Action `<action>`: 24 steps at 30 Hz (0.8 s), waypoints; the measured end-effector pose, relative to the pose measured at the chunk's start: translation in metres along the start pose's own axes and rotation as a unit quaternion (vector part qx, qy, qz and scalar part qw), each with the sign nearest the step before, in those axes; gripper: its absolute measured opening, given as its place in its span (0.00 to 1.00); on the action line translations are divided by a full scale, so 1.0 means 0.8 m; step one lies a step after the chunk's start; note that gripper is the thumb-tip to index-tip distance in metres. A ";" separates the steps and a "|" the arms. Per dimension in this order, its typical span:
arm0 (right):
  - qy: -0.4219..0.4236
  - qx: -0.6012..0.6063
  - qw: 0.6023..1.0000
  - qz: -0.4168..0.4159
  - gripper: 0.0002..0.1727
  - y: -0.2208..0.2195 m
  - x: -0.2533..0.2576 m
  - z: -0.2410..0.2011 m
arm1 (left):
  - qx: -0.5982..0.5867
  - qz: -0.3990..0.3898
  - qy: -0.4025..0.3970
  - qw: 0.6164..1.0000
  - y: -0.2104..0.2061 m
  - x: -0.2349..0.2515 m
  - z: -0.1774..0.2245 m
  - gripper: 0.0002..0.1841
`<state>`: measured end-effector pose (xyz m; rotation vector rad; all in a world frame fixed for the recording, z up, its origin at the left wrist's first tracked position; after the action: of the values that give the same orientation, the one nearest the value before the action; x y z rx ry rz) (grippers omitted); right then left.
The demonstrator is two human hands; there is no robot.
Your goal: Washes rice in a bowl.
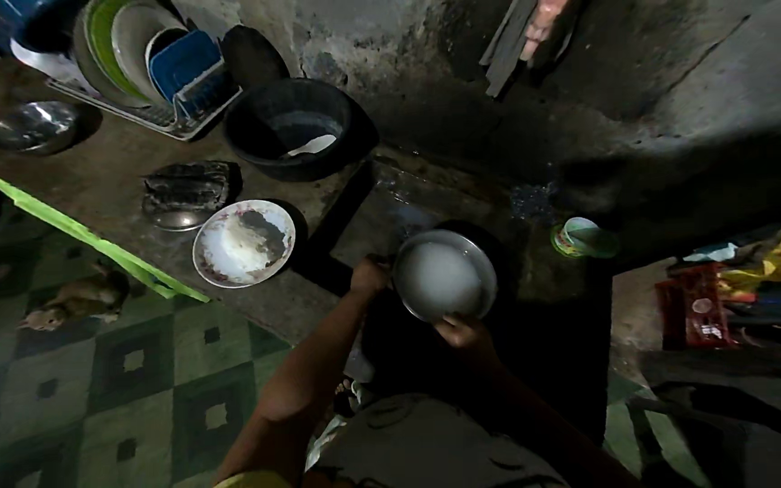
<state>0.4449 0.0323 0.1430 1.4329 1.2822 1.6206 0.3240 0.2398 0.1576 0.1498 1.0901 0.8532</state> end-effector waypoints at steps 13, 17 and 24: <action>-0.122 0.159 0.956 -0.212 0.12 0.020 0.024 0.003 | 0.031 -0.029 0.021 0.999 0.006 0.001 0.004 0.26; -0.231 0.295 0.867 -0.329 0.16 0.076 0.076 0.046 | 0.121 -0.042 -0.015 0.992 0.045 -0.003 0.021 0.28; -0.290 0.328 0.887 -0.147 0.15 0.095 0.145 0.134 | 0.265 0.197 -0.269 0.905 0.184 -0.091 0.221 0.27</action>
<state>0.5335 0.1388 0.2500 1.8034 1.6289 0.4772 0.3774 0.3422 0.3697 1.0343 0.7438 0.7796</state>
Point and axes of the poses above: each hand's wrist, its own x-axis towards the middle knuckle, its own y-axis out of the back of the hand, z = x × y, the point moved 2 cm from there along x, towards the middle knuckle, and after that the axes turned 14 degrees about y, right-handed, at the moved point
